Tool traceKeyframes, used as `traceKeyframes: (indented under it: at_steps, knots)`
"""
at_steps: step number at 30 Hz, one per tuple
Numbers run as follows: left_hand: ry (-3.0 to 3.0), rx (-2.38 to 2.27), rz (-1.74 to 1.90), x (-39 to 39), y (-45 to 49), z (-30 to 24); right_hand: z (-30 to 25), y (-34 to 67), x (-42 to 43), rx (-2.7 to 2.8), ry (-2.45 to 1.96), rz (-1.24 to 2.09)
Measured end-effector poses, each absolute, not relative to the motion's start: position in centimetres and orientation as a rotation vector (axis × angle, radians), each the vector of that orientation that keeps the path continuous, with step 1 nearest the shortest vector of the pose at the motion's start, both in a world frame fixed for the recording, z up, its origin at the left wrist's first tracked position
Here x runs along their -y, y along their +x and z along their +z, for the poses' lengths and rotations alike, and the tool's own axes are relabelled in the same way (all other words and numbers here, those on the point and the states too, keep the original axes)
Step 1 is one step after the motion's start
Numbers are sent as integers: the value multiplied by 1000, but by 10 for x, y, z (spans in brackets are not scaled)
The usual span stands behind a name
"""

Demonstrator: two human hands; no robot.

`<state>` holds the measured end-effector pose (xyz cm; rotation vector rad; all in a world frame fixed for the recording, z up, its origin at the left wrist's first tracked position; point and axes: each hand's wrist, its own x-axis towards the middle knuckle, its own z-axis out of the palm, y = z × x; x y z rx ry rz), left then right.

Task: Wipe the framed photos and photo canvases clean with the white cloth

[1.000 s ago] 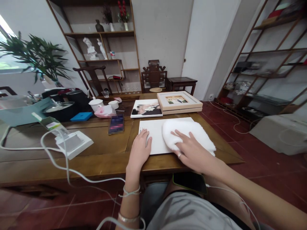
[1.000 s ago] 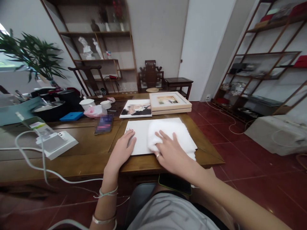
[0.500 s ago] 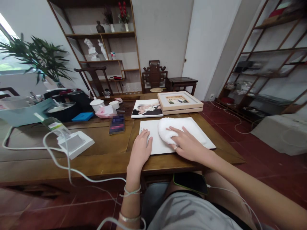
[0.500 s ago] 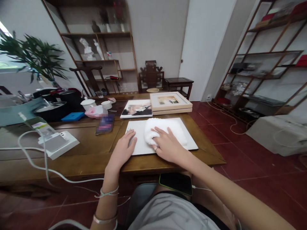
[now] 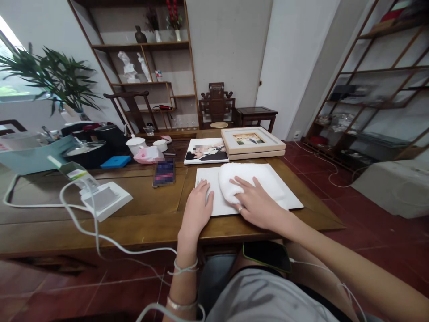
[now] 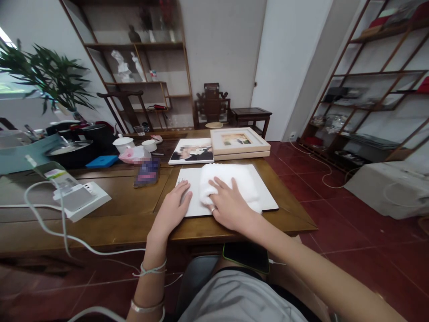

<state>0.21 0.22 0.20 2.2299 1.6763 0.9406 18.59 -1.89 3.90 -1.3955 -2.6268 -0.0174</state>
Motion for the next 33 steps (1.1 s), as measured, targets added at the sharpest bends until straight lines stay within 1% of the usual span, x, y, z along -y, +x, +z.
traceKeyframes:
  at_steps: [6, 12, 25, 29, 33]
  knots:
    - [2241, -1673, 941, -2, 2, 2, 49, 189, 62, 2733, -1286, 115]
    - [2259, -1686, 932, -4, 1, 1, 55, 190, 62, 2758, -1242, 207]
    - [2234, -1672, 963, -4, 1, 0, 40, 169, -11, 2625, -1396, -16]
    - [2232, -1667, 969, -4, 1, 0, 36, 161, -13, 2624, -1400, -104]
    - [2261, -1630, 989, -3, 1, 1, 35, 160, 3, 2674, -1278, -139]
